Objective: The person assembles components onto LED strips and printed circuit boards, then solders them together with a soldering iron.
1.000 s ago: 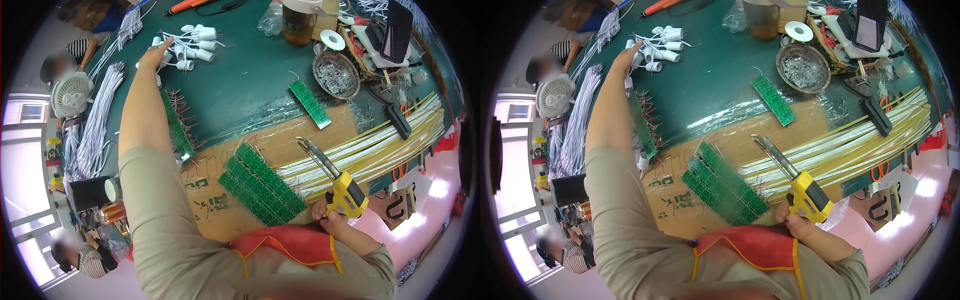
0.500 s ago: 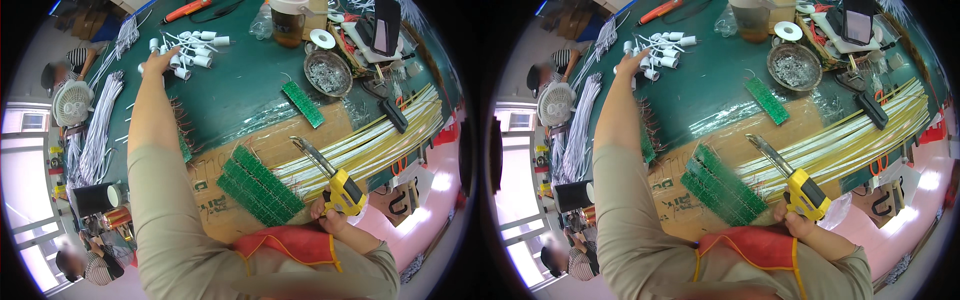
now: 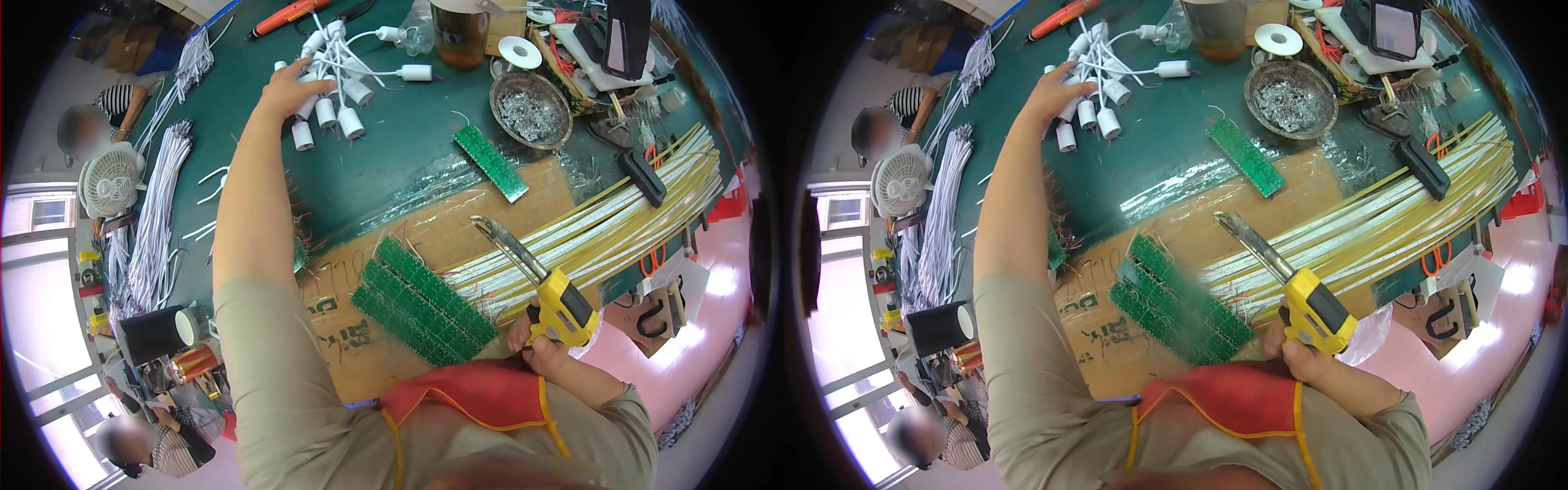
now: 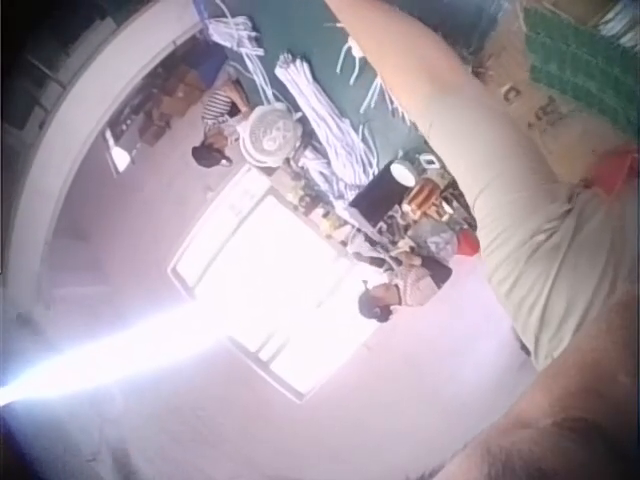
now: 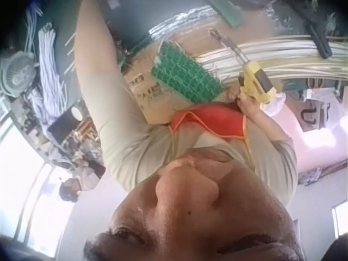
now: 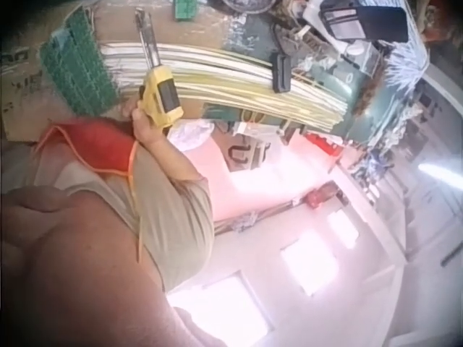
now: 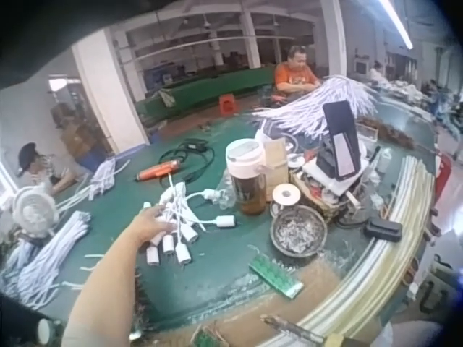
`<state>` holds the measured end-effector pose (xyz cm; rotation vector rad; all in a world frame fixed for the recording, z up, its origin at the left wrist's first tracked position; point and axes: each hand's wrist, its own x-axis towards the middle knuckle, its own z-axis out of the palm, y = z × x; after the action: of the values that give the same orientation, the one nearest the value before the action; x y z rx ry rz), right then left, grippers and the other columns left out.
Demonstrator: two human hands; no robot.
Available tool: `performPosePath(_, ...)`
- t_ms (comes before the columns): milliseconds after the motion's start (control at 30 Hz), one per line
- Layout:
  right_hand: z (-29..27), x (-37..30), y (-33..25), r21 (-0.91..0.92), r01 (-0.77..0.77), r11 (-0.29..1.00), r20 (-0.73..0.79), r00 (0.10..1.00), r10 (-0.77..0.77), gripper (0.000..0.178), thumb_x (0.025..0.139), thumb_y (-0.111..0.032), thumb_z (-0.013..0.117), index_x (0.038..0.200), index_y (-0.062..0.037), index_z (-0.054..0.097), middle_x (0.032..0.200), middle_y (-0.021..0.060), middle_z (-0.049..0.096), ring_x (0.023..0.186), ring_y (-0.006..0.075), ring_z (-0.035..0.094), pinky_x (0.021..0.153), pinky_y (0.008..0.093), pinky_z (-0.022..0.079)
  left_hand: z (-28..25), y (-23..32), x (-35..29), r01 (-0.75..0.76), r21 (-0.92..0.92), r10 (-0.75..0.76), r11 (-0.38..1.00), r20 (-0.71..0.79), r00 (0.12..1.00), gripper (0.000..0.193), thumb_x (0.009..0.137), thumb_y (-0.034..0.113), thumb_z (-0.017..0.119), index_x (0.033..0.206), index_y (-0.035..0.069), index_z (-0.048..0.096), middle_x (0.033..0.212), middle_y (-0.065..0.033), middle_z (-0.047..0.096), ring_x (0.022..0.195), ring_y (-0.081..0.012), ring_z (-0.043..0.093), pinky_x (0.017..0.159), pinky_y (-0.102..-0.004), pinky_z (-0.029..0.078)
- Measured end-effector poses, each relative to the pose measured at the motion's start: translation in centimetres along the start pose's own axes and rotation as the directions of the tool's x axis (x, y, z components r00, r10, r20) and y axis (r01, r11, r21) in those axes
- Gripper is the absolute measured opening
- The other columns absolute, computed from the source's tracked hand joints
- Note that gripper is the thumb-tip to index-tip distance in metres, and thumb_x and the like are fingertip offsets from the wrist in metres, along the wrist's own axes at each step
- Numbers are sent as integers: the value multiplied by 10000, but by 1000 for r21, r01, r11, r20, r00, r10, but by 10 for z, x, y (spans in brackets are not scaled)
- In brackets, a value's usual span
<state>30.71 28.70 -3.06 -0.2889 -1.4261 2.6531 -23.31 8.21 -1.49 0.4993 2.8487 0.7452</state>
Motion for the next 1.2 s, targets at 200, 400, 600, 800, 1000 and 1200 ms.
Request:
performPosePath(200, -1, 1, 1, 50, 39, 998, -43, 998, -37, 699, 837, -358, 706, 1364, -69, 349, 752, 43, 501, 628, 161, 508, 558, 304, 438, 12, 51, -71, -56, 56, 54, 997, 46, 997, 898, 552, 550, 799, 1350, 237, 532, 1396, -136, 470, 1268, -367, 452, 1045, -430, 383)
performPosePath(400, 0, 3, 7, 44, 56, 997, -13, 998, -56, 667, 860, -347, 663, 1370, -60, 344, 759, 35, 501, 618, 152, 497, 547, 298, 421, 33, 71, -134, -110, 144, 108, 984, 18, 994, 869, 579, 577, 771, 1341, 237, 528, 1379, -77, 477, 1244, -352, 444, 1013, -499, 379)
performPosePath(600, 2, 4, 6, 44, 94, 995, -13, 996, -93, 619, 886, -312, 613, 1370, -47, 333, 765, 40, 492, 610, 150, 486, 550, 296, 416, 45, 96, -198, -130, 106, 133, 986, -27, 991, 757, 633, 539, 747, 1279, 187, 569, 1306, -84, 515, 1152, -352, 507, 964, -507, 415)
performPosePath(800, -1, 4, 9, 47, 105, 993, -4, 994, -105, 603, 885, -291, 607, 1360, -39, 334, 762, 41, 489, 607, 148, 484, 550, 293, 415, 32, 100, -221, -188, -27, 188, 982, 25, 982, 695, 707, 484, 730, 1279, 125, 569, 1362, -147, 490, 1162, -343, 533, 978, -414, 434)
performPosePath(1000, 0, 3, 8, 52, 113, 992, 7, 994, -113, 595, 884, -282, 606, 1354, -32, 342, 763, 41, 492, 607, 144, 483, 544, 291, 416, -11, 94, -228, -109, -109, 113, 988, 26, 993, 583, 794, 416, 683, 1260, 80, 582, 1278, -182, 572, 1158, -328, 563, 951, -390, 450)
performPosePath(1200, -1, 3, 7, 42, 105, 994, -6, 994, -105, 607, 883, -293, 615, 1357, -32, 341, 768, 38, 495, 608, 142, 483, 546, 289, 417, 6, 99, -289, -158, 285, 168, 946, -10, 986, 401, 823, 323, 652, 1129, 64, 633, 1046, -161, 660, 980, -336, 620, 844, -426, 488)
